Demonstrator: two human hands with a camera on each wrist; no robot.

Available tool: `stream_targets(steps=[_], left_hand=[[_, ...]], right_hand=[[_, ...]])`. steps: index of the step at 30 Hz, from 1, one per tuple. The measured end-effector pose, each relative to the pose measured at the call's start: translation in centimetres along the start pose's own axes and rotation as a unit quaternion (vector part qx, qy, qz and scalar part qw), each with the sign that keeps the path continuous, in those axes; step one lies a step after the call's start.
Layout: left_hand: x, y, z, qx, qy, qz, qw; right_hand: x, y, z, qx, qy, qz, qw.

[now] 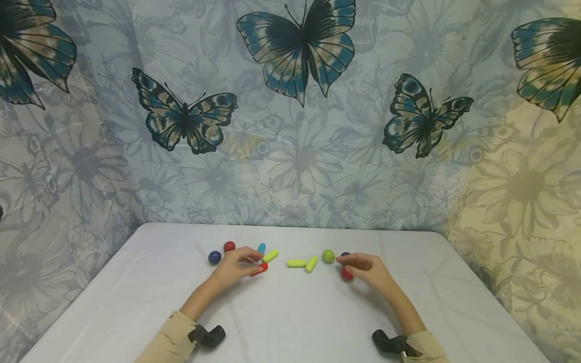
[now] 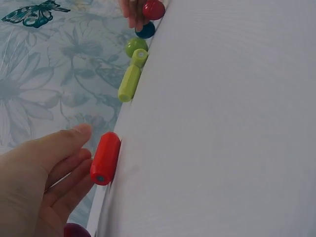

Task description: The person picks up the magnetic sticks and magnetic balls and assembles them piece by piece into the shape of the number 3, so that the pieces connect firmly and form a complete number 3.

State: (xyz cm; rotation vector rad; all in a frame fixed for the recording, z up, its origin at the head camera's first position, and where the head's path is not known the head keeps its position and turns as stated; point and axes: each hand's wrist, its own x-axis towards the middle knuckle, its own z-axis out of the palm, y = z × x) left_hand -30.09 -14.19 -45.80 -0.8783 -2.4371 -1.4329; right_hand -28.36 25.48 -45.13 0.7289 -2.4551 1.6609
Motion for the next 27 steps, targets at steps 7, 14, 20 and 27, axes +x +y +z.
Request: stream_targets(steps=[7, 14, 20, 27], left_hand=[[-0.1, -1.0, 0.1, 0.021, -0.005, -0.009, 0.9997], [-0.3, -1.5, 0.2, 0.018, -0.018, -0.036, 0.999], [-0.3, -1.8, 0.3, 0.015, -0.017, -0.012, 0.9997], [-0.4, -2.0, 0.4, 0.036, -0.011, -0.006, 0.9993]], right_hand=[[-0.1, 0.0, -0.1, -0.003, -0.024, 0.006, 0.9997], [-0.2, 0.3, -0.4, -0.015, -0.049, 0.034, 0.9981], [-0.3, 0.5, -0.6, -0.022, -0.063, 0.049, 0.9966], [-0.4, 0.8, -0.7, -0.003, -0.076, 0.052, 0.9958]])
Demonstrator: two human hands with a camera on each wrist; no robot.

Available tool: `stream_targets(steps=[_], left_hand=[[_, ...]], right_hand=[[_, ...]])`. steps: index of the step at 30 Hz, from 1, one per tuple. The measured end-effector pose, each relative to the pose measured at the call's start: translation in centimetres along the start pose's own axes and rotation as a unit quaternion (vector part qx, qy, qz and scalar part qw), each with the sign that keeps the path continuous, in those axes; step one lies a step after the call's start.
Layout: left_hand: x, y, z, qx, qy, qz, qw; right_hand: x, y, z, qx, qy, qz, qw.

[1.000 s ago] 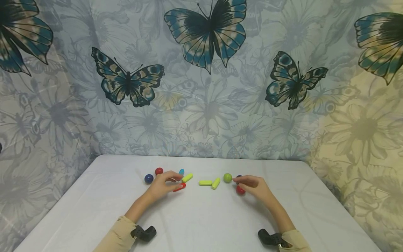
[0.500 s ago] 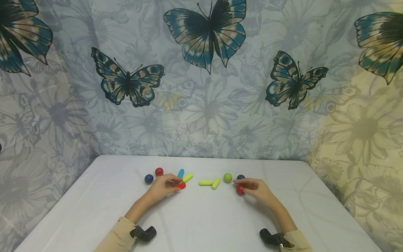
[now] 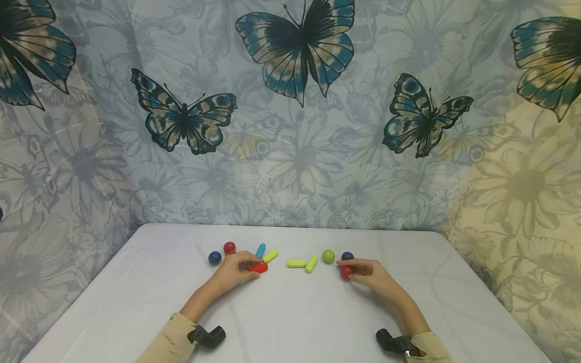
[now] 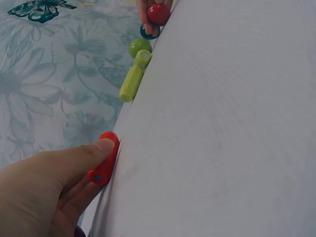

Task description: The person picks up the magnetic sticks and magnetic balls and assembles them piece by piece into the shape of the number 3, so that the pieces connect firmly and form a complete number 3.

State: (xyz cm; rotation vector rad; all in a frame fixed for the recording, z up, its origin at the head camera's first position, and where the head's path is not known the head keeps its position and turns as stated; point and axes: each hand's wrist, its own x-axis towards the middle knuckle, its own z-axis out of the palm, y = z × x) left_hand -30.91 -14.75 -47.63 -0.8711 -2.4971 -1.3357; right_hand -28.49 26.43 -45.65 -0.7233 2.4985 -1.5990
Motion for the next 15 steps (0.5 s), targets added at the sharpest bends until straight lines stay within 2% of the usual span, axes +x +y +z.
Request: stream_targets(steps=[15], left_hand=[[-0.09, 0.13, 0.09, 0.012, 0.002, -0.015, 0.9998]], right_hand=[[-0.11, 0.31, 0.01, 0.01, 0.005, 0.008, 0.9999]])
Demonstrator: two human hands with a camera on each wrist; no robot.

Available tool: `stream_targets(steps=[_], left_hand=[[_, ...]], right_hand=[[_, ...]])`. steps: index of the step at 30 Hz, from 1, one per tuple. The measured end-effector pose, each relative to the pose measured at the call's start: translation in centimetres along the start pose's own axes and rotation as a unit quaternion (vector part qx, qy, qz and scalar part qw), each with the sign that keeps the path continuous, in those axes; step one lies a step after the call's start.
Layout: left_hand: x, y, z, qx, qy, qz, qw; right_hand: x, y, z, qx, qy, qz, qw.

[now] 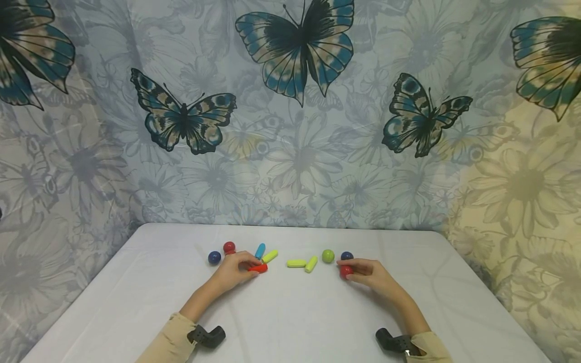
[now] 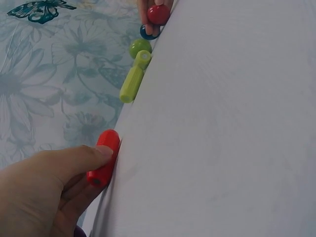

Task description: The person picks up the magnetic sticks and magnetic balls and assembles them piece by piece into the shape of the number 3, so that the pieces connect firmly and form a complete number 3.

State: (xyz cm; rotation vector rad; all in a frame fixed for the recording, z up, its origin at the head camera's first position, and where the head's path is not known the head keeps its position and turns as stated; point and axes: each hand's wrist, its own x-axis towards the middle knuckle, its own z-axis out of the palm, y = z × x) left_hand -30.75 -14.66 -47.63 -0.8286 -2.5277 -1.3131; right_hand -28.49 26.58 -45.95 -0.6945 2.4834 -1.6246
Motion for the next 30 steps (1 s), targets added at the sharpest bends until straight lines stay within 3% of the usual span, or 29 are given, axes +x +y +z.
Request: stream_targets(steps=[20, 30], left_hand=[[0.5, 1.8, 1.0, -0.006, -0.023, 0.015, 0.9996], [0.9, 2.4, 2.2, -0.02, -0.052, -0.003, 0.9984]], right_hand=[[0.1, -0.1, 0.0, -0.004, -0.001, 0.002, 1.0], [0.0, -0.1, -0.1, -0.013, 0.001, 0.01, 0.9999]])
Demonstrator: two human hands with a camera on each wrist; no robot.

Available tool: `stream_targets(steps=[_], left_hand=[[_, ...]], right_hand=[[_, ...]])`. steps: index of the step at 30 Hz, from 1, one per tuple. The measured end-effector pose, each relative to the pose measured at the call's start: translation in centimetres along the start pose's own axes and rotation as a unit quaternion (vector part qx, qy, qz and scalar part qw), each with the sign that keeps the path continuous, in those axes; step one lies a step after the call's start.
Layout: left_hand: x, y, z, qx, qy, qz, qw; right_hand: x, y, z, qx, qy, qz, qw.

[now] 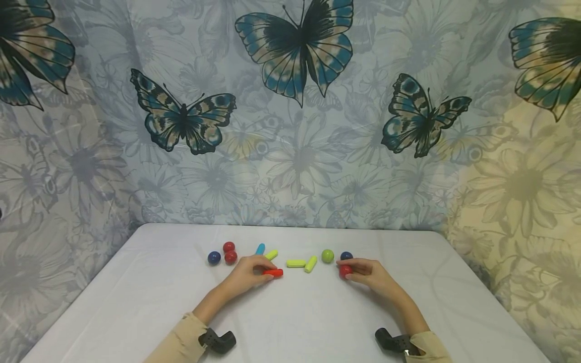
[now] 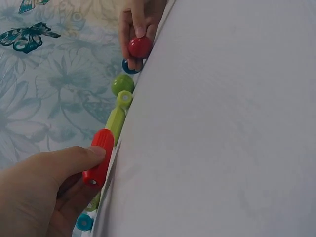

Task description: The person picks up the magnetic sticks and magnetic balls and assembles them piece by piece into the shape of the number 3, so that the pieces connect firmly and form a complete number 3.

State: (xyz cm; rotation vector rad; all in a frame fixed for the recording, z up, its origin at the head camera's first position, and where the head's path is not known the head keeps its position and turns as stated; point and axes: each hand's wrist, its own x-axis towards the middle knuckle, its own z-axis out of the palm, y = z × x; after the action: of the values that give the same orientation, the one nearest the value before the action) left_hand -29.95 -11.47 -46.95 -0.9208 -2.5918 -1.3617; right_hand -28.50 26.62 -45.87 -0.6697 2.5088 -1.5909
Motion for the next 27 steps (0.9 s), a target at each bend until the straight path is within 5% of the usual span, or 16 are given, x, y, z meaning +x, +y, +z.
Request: stream_targets(steps=[27], left_hand=[[1.4, 2.1, 3.2, -0.012, -0.026, 0.042, 0.9987]], right_hand=[[0.0, -0.1, 0.1, -0.001, 0.003, -0.002, 1.0]])
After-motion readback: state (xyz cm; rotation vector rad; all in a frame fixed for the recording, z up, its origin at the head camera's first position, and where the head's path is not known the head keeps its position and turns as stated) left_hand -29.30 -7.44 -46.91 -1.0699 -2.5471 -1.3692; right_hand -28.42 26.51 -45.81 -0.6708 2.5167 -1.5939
